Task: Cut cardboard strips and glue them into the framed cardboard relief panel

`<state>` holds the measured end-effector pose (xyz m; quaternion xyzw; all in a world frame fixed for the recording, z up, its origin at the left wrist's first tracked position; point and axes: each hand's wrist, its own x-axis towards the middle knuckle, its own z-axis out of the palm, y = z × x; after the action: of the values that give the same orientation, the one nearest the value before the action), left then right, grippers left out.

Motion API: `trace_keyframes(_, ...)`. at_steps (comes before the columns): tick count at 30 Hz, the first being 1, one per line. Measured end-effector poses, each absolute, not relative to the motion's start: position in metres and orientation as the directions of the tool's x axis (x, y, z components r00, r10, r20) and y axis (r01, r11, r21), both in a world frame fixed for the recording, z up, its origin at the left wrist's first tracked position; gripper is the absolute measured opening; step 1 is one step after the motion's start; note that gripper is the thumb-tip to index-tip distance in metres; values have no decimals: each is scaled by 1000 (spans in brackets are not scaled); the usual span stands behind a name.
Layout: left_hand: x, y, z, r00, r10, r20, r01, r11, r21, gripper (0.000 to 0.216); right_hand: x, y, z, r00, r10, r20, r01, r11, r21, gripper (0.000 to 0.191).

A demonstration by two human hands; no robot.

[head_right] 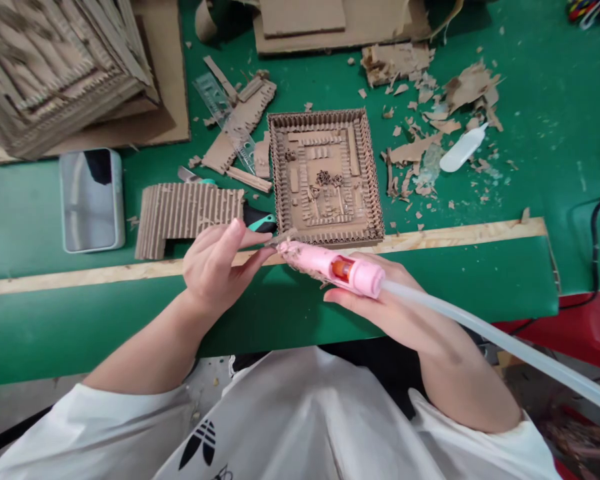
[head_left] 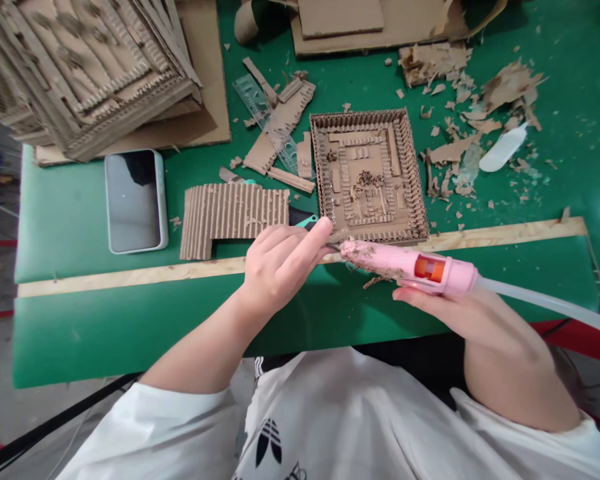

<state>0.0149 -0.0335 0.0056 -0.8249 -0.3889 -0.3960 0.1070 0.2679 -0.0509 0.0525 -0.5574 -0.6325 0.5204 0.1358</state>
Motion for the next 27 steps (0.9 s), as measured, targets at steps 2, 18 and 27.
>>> trace_keyframes(2,15,-33,6,381,555,740,722,-678,137,75,268,-50,57,-318,852,-417,581,-172,-795,48)
trace_keyframes(18,11,-37,11,351,570,743,687,-696,209,86,286,-47,62,-200,928,-316,651,-115,-750,42)
trace_keyframes(27,12,-37,12,364,572,735,692,-695,198,87,282,-51,64,-241,880,-410,595,-200,-778,53)
